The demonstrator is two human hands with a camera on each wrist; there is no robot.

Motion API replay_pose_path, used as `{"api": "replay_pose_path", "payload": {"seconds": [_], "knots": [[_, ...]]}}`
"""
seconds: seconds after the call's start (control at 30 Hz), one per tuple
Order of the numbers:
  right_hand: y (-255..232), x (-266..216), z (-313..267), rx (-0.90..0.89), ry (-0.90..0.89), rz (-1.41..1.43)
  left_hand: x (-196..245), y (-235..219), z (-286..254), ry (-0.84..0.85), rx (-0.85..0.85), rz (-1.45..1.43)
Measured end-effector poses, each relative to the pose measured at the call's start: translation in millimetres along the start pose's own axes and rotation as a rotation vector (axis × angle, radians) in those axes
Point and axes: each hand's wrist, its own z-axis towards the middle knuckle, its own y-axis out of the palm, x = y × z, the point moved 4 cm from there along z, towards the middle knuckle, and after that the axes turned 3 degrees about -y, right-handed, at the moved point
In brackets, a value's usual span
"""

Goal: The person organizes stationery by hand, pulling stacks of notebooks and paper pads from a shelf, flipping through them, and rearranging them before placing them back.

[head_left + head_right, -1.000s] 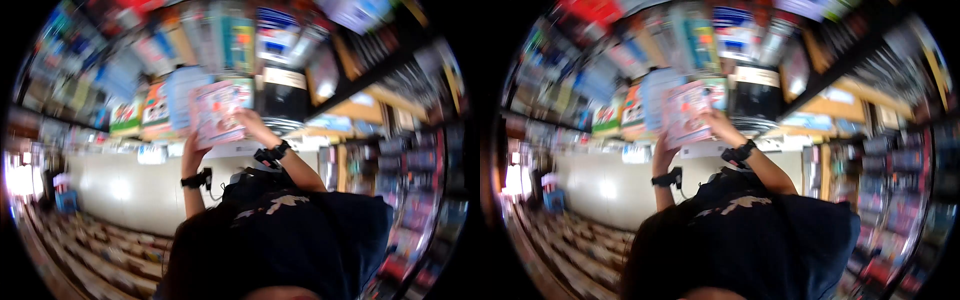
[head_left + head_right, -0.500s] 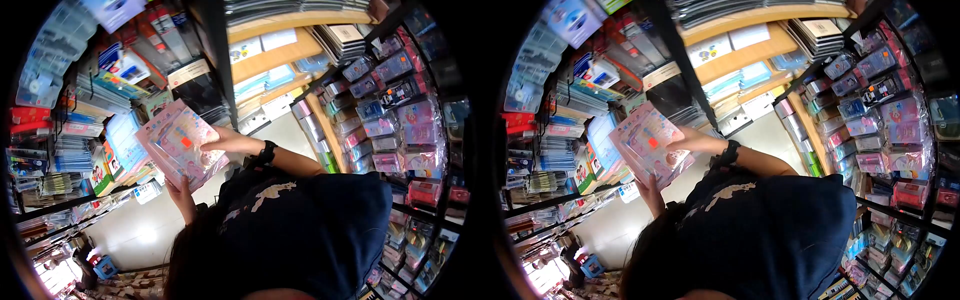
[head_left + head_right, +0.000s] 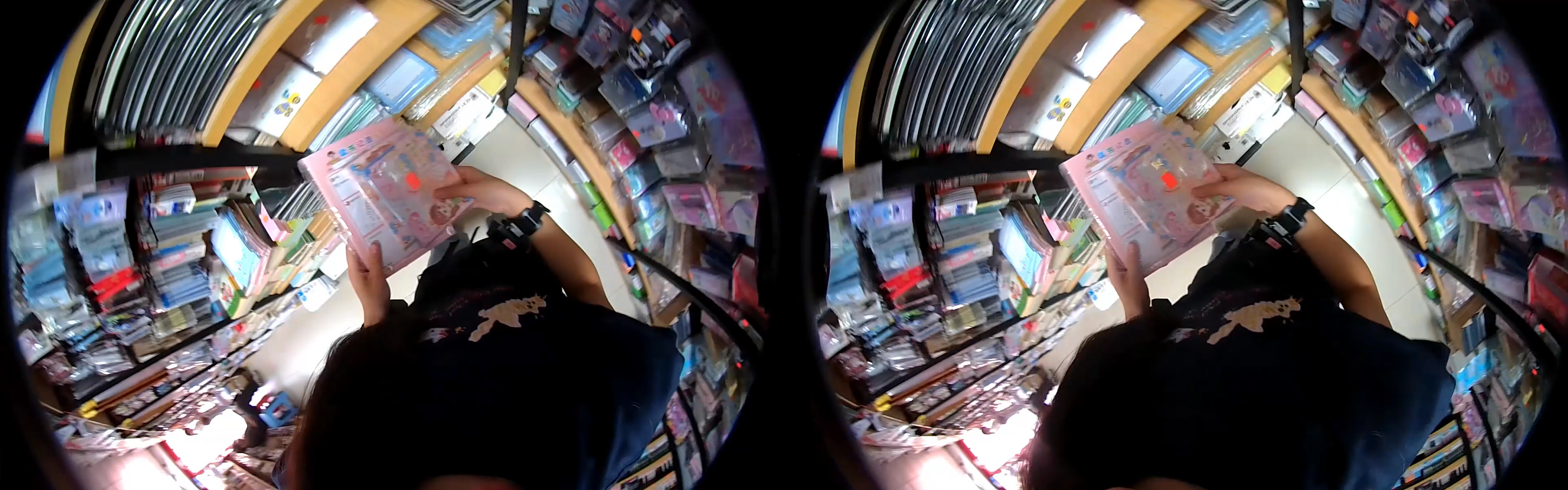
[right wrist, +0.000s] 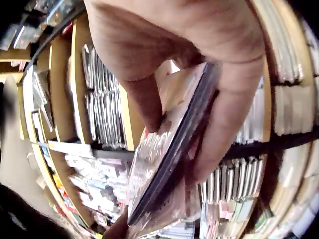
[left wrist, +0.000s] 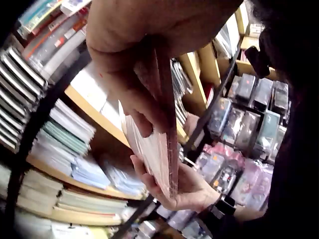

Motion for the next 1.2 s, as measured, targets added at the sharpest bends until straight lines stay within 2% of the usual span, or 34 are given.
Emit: {"api": "replay_pose_path", "payload": {"seconds": [0.07,0.1,0.13,0.2,0.27,0.3,0.37,0.43,0.47,0.57,0.63,0.73,0.8,1.0,1.13,1.2], "knots": [[-22,-5,-32,0.098,-0.009,0.01,4,27,-3,0.017,-0.091,-0.006],[-35,-3,-43,0.116,-0.104,0.042,2,37,-3,-0.027,-0.151,0.02],[-47,2,-57,0.166,-0.105,0.112,4,44,-2,-0.033,-0.162,0.046],[-67,2,-89,0.284,-0.156,0.179,7,69,0,-0.041,-0.304,0.17],[-87,6,-115,0.349,-0.2,0.137,11,95,-4,-0.15,-0.379,0.091],[-99,9,-128,0.406,-0.232,0.078,10,109,-7,-0.151,-0.413,0.057],[-114,18,-147,0.438,-0.268,0.132,6,127,-12,-0.164,-0.46,0.04],[-122,19,-161,0.458,-0.293,0.169,-7,138,-14,-0.324,-0.51,0.014],[-128,24,-165,0.499,-0.289,0.149,-12,142,-12,-0.332,-0.518,0.032],[-139,33,-170,0.554,-0.276,0.147,-29,145,3,-0.472,-0.5,-0.059],[-140,38,-171,0.563,-0.279,0.25,-36,140,20,-0.46,-0.468,-0.056],[-152,50,-166,0.569,-0.292,0.164,-46,124,45,-0.491,-0.409,-0.116],[-152,54,-162,0.566,-0.281,0.202,-45,116,55,-0.478,-0.343,-0.176],[-148,60,-154,0.536,-0.322,0.233,-39,99,73,-0.511,-0.399,-0.119],[-150,73,-150,0.545,-0.252,0.236,-43,94,81,-0.521,-0.369,-0.024],[-148,77,-149,0.543,-0.237,0.257,-40,90,88,-0.444,-0.371,0.068]]}}
